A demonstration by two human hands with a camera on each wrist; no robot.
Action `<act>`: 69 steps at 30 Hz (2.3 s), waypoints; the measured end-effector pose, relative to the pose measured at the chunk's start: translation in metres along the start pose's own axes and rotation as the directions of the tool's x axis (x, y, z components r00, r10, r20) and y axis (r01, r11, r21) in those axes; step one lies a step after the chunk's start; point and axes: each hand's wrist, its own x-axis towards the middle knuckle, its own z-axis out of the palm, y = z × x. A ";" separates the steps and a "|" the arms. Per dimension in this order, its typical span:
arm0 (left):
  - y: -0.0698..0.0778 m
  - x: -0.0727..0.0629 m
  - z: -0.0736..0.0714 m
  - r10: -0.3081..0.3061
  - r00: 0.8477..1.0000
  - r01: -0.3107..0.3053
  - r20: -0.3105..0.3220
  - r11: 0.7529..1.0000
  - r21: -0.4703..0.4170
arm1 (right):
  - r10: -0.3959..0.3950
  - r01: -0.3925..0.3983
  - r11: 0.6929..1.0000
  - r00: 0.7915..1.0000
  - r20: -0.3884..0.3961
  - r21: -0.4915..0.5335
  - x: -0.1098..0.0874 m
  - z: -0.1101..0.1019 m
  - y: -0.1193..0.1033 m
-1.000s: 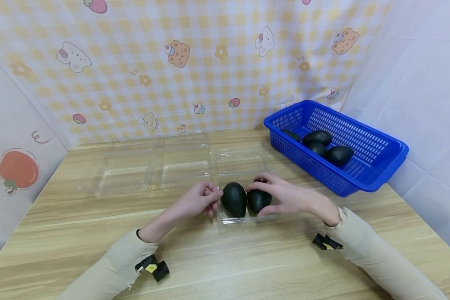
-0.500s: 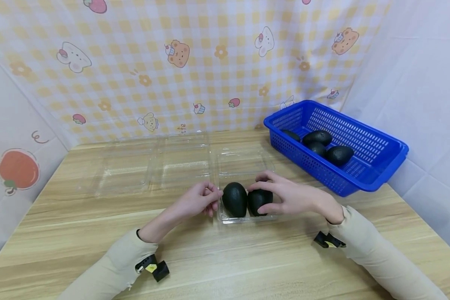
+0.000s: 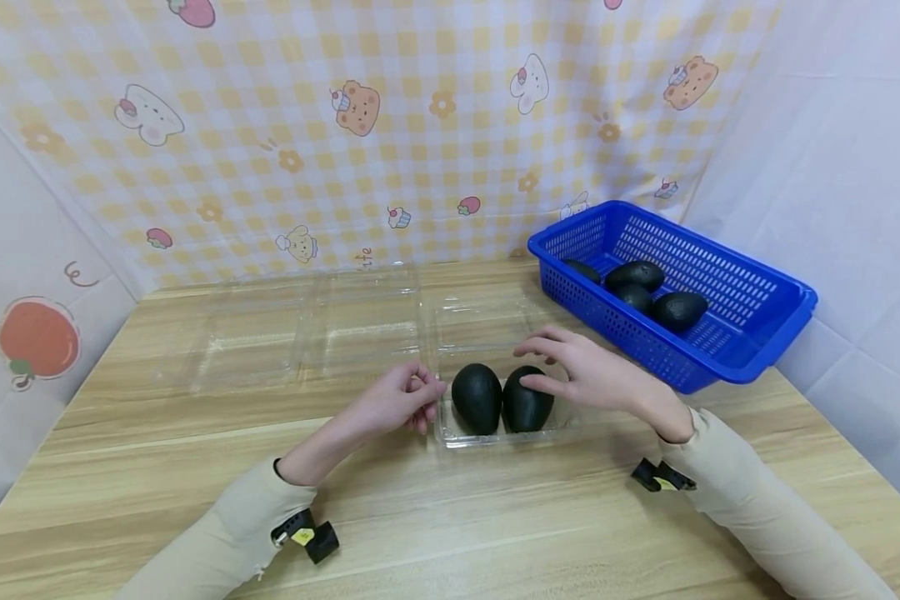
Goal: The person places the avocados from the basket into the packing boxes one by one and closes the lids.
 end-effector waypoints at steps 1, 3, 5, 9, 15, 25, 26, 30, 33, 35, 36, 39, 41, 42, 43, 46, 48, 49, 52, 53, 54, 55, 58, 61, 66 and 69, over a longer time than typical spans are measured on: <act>0.000 0.000 0.000 0.001 1.000 -0.001 0.002 1.000 -0.001 | 0.014 -0.014 1.000 1.000 -0.016 0.009 0.000 -0.001 0.001; 0.001 -0.001 0.000 0.005 1.000 -0.005 0.006 1.000 -0.003 | 0.043 -0.042 0.999 0.998 -0.048 0.024 0.000 -0.002 0.003; 0.001 -0.001 0.001 0.005 1.000 -0.005 0.009 1.000 -0.014 | 0.072 -0.070 0.997 0.994 -0.076 0.030 0.000 -0.003 0.005; 0.002 0.000 0.002 0.002 1.000 -0.001 0.015 1.000 -0.029 | 0.116 -0.115 0.993 0.985 -0.128 0.017 0.001 -0.004 0.008; 0.000 0.000 0.003 0.014 1.000 -0.014 0.015 0.999 -0.030 | 0.180 -0.184 0.983 0.962 -0.206 -0.001 0.002 -0.002 0.016; 0.001 -0.001 0.004 0.026 0.999 -0.026 0.019 0.999 -0.026 | 0.373 -0.365 0.928 0.916 -0.147 0.081 0.003 0.000 0.028; 0.001 -0.001 0.004 0.030 0.999 -0.030 0.020 0.999 -0.025 | 0.388 -0.380 0.921 0.911 -0.139 0.082 0.003 0.000 0.029; 0.002 -0.001 0.004 0.018 1.000 -0.017 0.022 0.999 -0.031 | 0.436 -0.429 0.900 0.894 -0.102 0.083 0.003 0.000 0.032; 0.002 -0.001 0.004 0.012 1.000 -0.011 0.024 1.000 -0.028 | 0.453 -0.445 0.888 0.890 -0.054 0.117 0.002 -0.001 0.034; 0.002 -0.001 0.004 0.015 1.000 -0.014 0.024 1.000 -0.022 | 0.465 -0.457 0.876 0.885 -0.015 0.152 0.002 -0.001 0.036; 0.002 -0.001 0.004 0.013 1.000 -0.013 0.023 1.000 -0.019 | 0.465 -0.459 0.872 0.885 0.003 0.173 0.002 -0.001 0.036; 0.002 -0.001 0.004 0.003 1.000 -0.003 0.012 1.000 -0.016 | 0.471 -0.468 0.856 0.881 0.042 0.220 0.002 -0.002 0.038; 0.001 0.000 0.004 -0.005 1.000 0.005 -0.002 1.000 -0.020 | 0.470 -0.469 0.848 0.881 0.059 0.247 0.002 -0.002 0.040; 0.001 0.000 0.004 -0.009 1.000 0.009 -0.011 1.000 -0.023 | 0.467 -0.468 0.845 0.882 0.066 0.258 0.002 -0.002 0.040; 0.001 0.000 0.004 -0.009 1.000 0.009 -0.019 1.000 -0.025 | 0.470 -0.470 0.841 0.880 0.071 0.268 0.002 -0.003 0.040; -0.001 0.001 0.005 -0.005 0.999 0.004 -0.051 1.000 -0.029 | 0.458 -0.459 0.840 0.886 0.076 0.288 0.002 -0.003 0.041; -0.003 0.002 0.006 0.004 0.997 -0.006 -0.071 1.000 -0.027 | 0.451 -0.452 0.841 0.889 0.077 0.296 0.002 -0.005 0.041; -0.003 0.003 0.007 0.009 0.997 -0.011 -0.083 1.000 -0.025 | 0.448 -0.449 0.842 0.891 0.076 0.299 0.001 -0.005 0.040; -0.006 0.005 0.009 0.021 0.992 -0.024 -0.125 0.999 -0.024 | 0.441 -0.443 0.843 0.894 0.079 0.305 0.001 -0.007 0.040; -0.006 0.006 0.009 0.025 0.990 -0.028 -0.136 0.999 -0.025 | 0.444 -0.446 0.841 0.892 0.081 0.307 0.001 -0.007 0.040; -0.007 0.006 0.010 0.032 0.989 -0.036 -0.147 0.999 -0.024 | 0.444 -0.446 0.841 0.892 0.082 0.307 0.001 -0.008 0.039; -0.007 0.006 0.010 0.031 0.987 -0.036 -0.159 0.999 -0.029 | 0.444 -0.447 0.840 0.892 0.084 0.307 0.001 -0.009 0.039; -0.007 0.007 0.010 0.035 0.985 -0.041 -0.170 0.999 -0.033 | 0.445 -0.450 0.839 0.891 0.091 0.306 0.001 -0.010 0.039; -0.006 0.007 0.011 0.031 0.986 -0.038 -0.167 0.998 -0.040 | 0.444 -0.450 0.839 0.891 0.094 0.305 0.001 -0.011 0.039; -0.004 0.006 0.011 0.025 0.989 -0.035 -0.148 0.997 -0.066 | 0.430 -0.439 0.841 0.897 0.102 0.317 -0.001 -0.013 0.040; -0.003 0.007 0.012 0.020 0.990 -0.033 -0.143 0.996 -0.085 | 0.422 -0.433 0.838 0.900 0.109 0.332 -0.002 -0.015 0.039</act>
